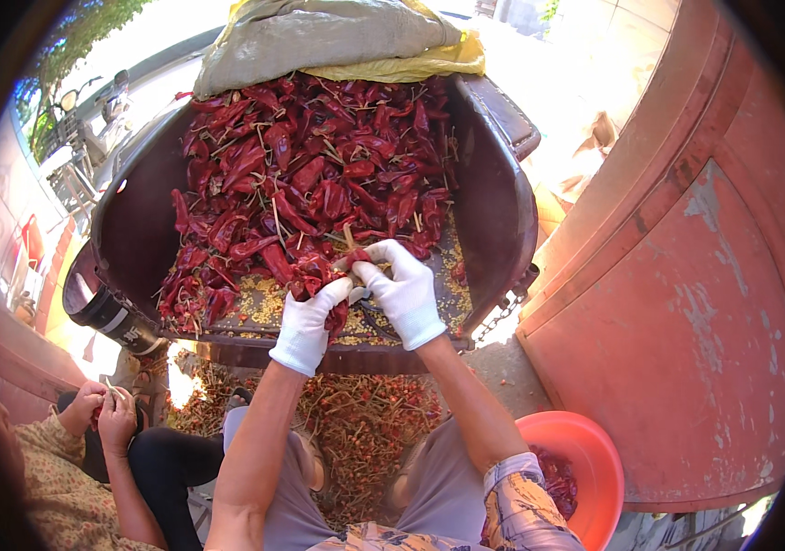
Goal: The person sorts and trims dried red chili peppers from a large bin into a plastic bowl using shears.
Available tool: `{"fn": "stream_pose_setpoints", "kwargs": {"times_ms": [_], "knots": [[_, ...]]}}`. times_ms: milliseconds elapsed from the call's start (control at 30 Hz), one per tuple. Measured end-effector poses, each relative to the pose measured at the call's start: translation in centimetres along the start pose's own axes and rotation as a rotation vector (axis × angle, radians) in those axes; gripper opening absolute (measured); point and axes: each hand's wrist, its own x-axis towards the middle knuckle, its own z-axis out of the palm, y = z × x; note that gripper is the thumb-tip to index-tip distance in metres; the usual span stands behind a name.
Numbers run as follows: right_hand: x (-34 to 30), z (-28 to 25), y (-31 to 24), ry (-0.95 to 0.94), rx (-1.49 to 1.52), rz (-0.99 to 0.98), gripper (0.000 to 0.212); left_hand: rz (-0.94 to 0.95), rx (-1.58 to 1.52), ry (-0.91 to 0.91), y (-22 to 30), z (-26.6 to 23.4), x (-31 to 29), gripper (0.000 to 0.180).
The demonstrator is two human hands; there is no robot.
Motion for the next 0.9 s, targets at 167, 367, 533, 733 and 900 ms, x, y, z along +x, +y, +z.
{"fn": "stream_pose_setpoints", "kwargs": {"times_ms": [167, 367, 533, 733, 900], "knots": [[-0.1, -0.9, -0.1, -0.192, -0.046, -0.146, 0.021, -0.001, -0.131, 0.129, -0.5, -0.7, 0.9, 0.019], [0.4, -1.1, -1.9, -0.191, 0.485, 0.271, 0.020, -0.152, 0.115, -0.062, -0.6, -1.2, 0.1, 0.019], [0.3, -1.6, -0.5, -0.217, 0.373, 0.103, 0.012, -0.174, -0.047, -0.033, 0.0, -0.3, -0.8, 0.019], [-0.3, -0.5, -0.5, -0.064, -0.078, -0.261, 0.015, -0.073, 0.299, -0.109, 1.8, 0.2, -1.1, 0.019], [-0.6, -0.5, -1.0, -0.143, 0.141, -0.050, 0.011, -0.046, 0.424, -0.088, 1.5, -0.7, -0.9, 0.020]]}}
